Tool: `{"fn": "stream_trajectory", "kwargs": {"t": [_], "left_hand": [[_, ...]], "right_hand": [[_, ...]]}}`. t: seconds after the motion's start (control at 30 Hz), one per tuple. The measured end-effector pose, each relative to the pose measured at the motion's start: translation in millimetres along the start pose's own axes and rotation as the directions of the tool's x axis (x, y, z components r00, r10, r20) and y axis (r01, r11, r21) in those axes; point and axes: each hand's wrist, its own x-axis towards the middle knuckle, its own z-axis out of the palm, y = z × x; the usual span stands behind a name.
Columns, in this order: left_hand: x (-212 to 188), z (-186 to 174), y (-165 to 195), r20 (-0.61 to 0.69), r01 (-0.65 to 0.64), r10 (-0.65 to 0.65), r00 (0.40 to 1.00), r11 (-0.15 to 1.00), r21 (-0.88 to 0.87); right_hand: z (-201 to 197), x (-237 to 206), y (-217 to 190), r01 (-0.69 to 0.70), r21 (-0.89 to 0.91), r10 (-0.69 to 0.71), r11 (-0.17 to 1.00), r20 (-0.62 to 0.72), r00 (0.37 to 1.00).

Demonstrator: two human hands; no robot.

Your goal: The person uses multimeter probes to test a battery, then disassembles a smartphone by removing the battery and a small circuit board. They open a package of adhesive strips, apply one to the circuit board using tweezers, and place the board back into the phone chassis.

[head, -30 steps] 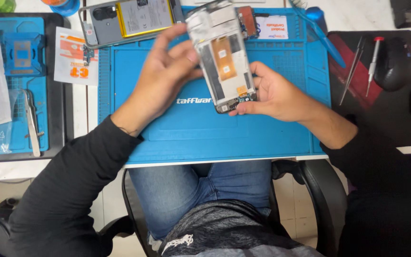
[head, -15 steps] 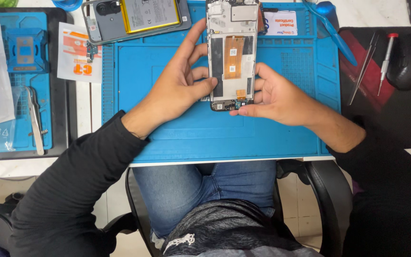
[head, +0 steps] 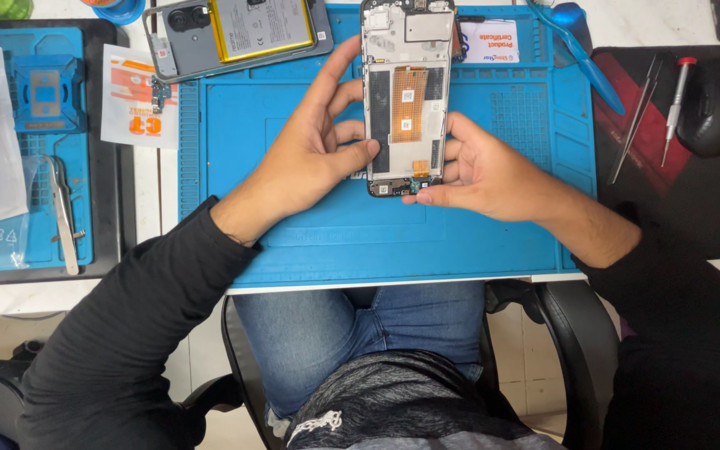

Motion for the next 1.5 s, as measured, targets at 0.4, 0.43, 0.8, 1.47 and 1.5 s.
{"fn": "stream_trajectory", "kwargs": {"t": [0.4,0.43,0.8,1.47,1.5], "left_hand": [[0,-1,0,-0.008,0.005,-0.005,1.0,1.0,0.018],[0,-1,0,-0.011,0.009,-0.009,1.0,1.0,0.018],[1,8,-6,-0.044,0.083,-0.083,0.996,0.996,0.006],[-5,13,45,0.173,-0.166,0.005,0.985,0.292,0.942],[-5,11,46,0.153,-0.137,-0.029,0.988,0.3,0.944]], "right_hand": [[-6,-1,7,0.016,-0.008,-0.016,1.0,0.013,1.0],[-6,-1,9,0.046,0.004,-0.046,0.999,0.013,0.999],[-16,0,22,0.149,0.118,-0.124,0.982,-0.198,0.972],[-34,49,-3,0.314,-0.477,-0.303,0.821,0.101,0.948],[-36,46,-3,0.323,-0.396,-0.307,0.86,0.103,0.946]]}}
